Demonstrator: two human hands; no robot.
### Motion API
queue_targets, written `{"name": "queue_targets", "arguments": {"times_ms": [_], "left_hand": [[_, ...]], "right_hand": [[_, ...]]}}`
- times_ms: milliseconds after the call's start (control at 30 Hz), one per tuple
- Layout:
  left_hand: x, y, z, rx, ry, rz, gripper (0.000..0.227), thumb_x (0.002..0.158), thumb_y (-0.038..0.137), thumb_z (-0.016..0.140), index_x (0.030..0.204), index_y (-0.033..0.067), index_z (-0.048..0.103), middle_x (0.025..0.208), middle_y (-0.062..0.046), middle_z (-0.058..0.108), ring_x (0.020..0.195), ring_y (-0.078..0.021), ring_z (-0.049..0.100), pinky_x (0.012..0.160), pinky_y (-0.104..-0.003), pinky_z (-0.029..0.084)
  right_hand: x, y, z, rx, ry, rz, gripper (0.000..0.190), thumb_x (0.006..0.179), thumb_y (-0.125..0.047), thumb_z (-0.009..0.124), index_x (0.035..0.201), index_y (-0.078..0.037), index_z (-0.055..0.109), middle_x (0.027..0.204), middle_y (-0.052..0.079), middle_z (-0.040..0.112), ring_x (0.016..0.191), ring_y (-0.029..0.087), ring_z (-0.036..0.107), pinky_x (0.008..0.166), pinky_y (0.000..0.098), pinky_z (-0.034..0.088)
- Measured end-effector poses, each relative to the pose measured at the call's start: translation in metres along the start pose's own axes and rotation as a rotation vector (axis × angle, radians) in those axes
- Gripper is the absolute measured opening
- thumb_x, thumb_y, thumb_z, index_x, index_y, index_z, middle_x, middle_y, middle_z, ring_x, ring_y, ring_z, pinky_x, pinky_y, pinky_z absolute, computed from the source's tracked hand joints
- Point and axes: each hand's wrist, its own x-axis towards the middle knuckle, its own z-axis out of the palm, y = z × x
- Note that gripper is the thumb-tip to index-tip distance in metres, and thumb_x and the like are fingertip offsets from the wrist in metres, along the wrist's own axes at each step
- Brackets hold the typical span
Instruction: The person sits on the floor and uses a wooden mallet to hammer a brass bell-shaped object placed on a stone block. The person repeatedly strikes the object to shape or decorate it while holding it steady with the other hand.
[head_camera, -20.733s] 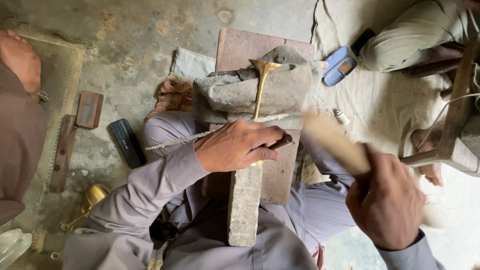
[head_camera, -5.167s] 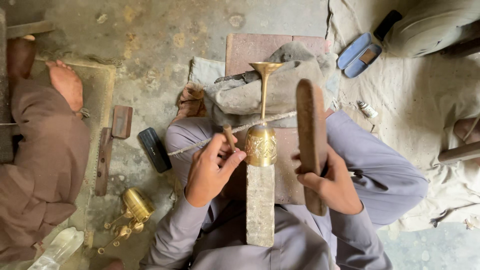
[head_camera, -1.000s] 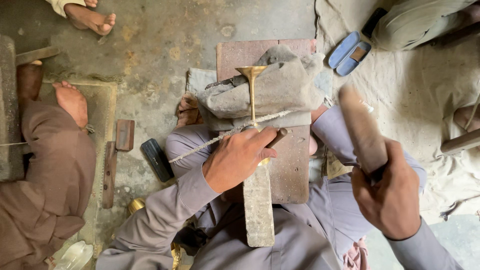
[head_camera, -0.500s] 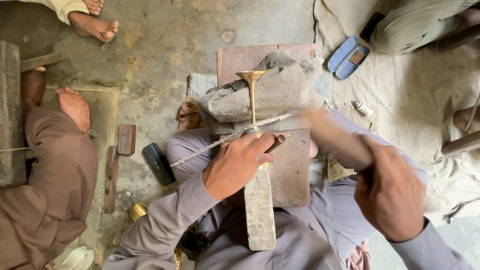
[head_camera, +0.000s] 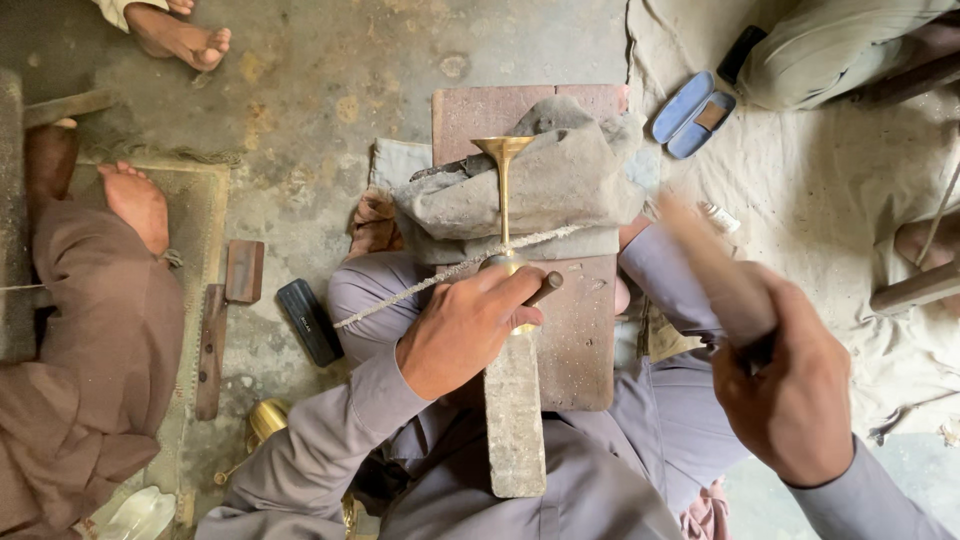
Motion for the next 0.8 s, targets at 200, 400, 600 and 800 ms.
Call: {"name": "queue_targets", "arguments": {"times_ms": [200,400,600,800], "left_hand": [[-0.001,-0.002,-0.001,-0.017,0.017,0.007,0.032,0.088,0.009,0.076,0.116,0.0083,0.061,0.09,-0.013,0.067,0.082,-0.0382,0.071,0.061,-0.044,0.054],[-0.004,-0.002,-0.002,-0.033,0.023,0.019,0.032,0.088,0.007,0.076,0.116,0.0083,0.061,0.094,-0.013,0.069,0.083,-0.037,0.072,0.062,-0.044,0.055],[-0.004,-0.004,-0.002,-0.052,0.027,0.002,0.033,0.086,-0.002,0.071,0.118,0.006,0.061,0.091,-0.012,0.069,0.084,-0.034,0.074,0.064,-0.043,0.056],[-0.008,-0.004,-0.002,-0.092,0.031,-0.013,0.03,0.087,-0.004,0.068,0.115,0.0052,0.062,0.093,-0.012,0.069,0.086,-0.0297,0.076,0.065,-0.039,0.058]], "right_hand": [[0.003,-0.005,-0.005,0.004,-0.027,-0.111,0.06,0.077,-0.004,0.069,0.136,-0.009,0.056,0.1,0.013,0.066,0.082,0.033,0.066,0.074,0.0419,0.053],[0.004,-0.009,-0.004,-0.058,0.031,-0.23,0.063,0.078,0.002,0.063,0.139,-0.009,0.055,0.107,0.018,0.067,0.077,0.033,0.066,0.073,0.0413,0.054],[0.007,-0.012,-0.004,-0.041,-0.014,-0.192,0.058,0.077,-0.001,0.069,0.133,-0.01,0.058,0.1,0.019,0.069,0.08,0.036,0.069,0.072,0.0426,0.056],[0.008,-0.01,0.0,-0.262,0.079,-0.346,0.064,0.074,0.003,0.067,0.136,-0.009,0.06,0.108,0.019,0.066,0.093,0.038,0.066,0.083,0.0444,0.053]]}}
